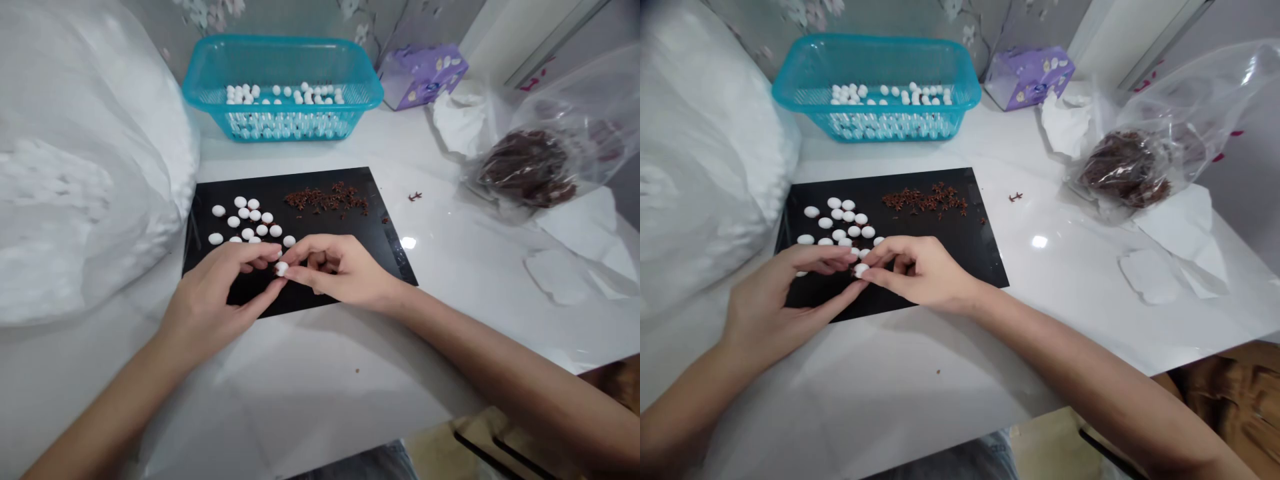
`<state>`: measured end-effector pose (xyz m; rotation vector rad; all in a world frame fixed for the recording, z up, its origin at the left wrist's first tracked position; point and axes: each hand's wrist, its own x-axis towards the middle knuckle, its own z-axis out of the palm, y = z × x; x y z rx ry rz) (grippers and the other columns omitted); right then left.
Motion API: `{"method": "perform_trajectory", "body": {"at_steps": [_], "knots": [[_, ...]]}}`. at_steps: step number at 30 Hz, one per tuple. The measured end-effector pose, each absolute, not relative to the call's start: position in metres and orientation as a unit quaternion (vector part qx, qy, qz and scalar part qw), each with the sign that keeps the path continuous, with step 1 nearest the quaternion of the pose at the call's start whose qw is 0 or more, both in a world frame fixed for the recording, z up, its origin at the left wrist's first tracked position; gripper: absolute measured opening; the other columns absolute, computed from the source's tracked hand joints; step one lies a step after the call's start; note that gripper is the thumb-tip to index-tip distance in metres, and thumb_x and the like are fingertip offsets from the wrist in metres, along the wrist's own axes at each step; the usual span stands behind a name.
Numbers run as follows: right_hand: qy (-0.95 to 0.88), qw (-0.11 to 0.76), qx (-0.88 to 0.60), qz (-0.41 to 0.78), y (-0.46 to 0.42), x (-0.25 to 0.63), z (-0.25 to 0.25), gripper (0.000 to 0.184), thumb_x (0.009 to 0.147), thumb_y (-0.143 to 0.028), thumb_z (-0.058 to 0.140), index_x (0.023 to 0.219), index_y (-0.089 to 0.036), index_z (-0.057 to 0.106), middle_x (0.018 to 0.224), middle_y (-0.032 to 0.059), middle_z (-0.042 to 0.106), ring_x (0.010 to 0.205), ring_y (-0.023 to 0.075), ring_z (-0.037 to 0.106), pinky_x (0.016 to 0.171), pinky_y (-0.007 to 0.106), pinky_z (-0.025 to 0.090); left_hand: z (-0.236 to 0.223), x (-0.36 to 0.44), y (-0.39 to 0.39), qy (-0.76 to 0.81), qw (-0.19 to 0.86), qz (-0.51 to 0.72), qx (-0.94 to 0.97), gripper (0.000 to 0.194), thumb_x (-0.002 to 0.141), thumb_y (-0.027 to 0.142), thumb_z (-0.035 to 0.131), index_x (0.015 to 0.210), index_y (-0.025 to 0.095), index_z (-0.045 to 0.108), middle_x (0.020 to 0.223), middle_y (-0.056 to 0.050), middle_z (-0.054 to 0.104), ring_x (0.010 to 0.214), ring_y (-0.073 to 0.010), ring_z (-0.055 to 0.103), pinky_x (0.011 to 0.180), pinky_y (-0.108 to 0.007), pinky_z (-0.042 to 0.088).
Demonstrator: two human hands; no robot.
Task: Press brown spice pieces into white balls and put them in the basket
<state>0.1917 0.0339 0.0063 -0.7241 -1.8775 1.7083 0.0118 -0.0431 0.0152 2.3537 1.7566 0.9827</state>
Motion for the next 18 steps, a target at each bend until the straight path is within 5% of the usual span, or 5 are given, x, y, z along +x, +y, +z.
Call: {"method": "perform_trajectory", "body": {"at_steps": [6, 11, 18], "knots": [[-0.632, 0.239, -0.246, 0.695, 0.0340, 0.1927, 0.0106, 0.018, 0.079, -0.023, 0.063, 0.093, -0.012, 0.063, 0.080, 0.0021, 0.064, 0.053, 0.0051, 0.054, 0.048, 0.019, 0.045, 0.0171, 0.0134, -0.0391, 0.535, 0.016, 0.342, 0.772, 0.018, 0.076, 0.013, 0.068, 0.090, 0.021, 0.063, 0.090, 0.000, 0.069, 0.080, -0.0123, 0.065, 0.075, -0.024, 0.052], [-0.656, 0.259, -0.276, 0.653, 0.0277, 0.1910, 0.0070, 0.024, 0.071, -0.025, 0.071, 0.091, -0.014, 0.063, 0.082, 0.0018, 0.064, 0.060, 0.0067, 0.055, 0.052, 0.019, 0.046, 0.0154, 0.0121, -0.0405, 0.496, -0.031, 0.331, 0.802, 0.025, 0.073, 0.009, 0.068, 0.096, 0.019, 0.063, 0.089, -0.004, 0.069, 0.080, -0.0146, 0.065, 0.075, -0.027, 0.052], [-0.645, 0.275, -0.245, 0.669, 0.0275, 0.1904, 0.0008, 0.016, 0.077, -0.022, 0.065, 0.090, -0.014, 0.062, 0.080, 0.0021, 0.063, 0.074, 0.0096, 0.060, 0.065, 0.022, 0.051, 0.0159, 0.0113, -0.0412, 0.462, -0.041, 0.334, 0.820, 0.030, 0.073, 0.004, 0.067, 0.100, 0.017, 0.062, 0.090, -0.004, 0.070, 0.082, -0.0155, 0.066, 0.075, -0.028, 0.054]]}}
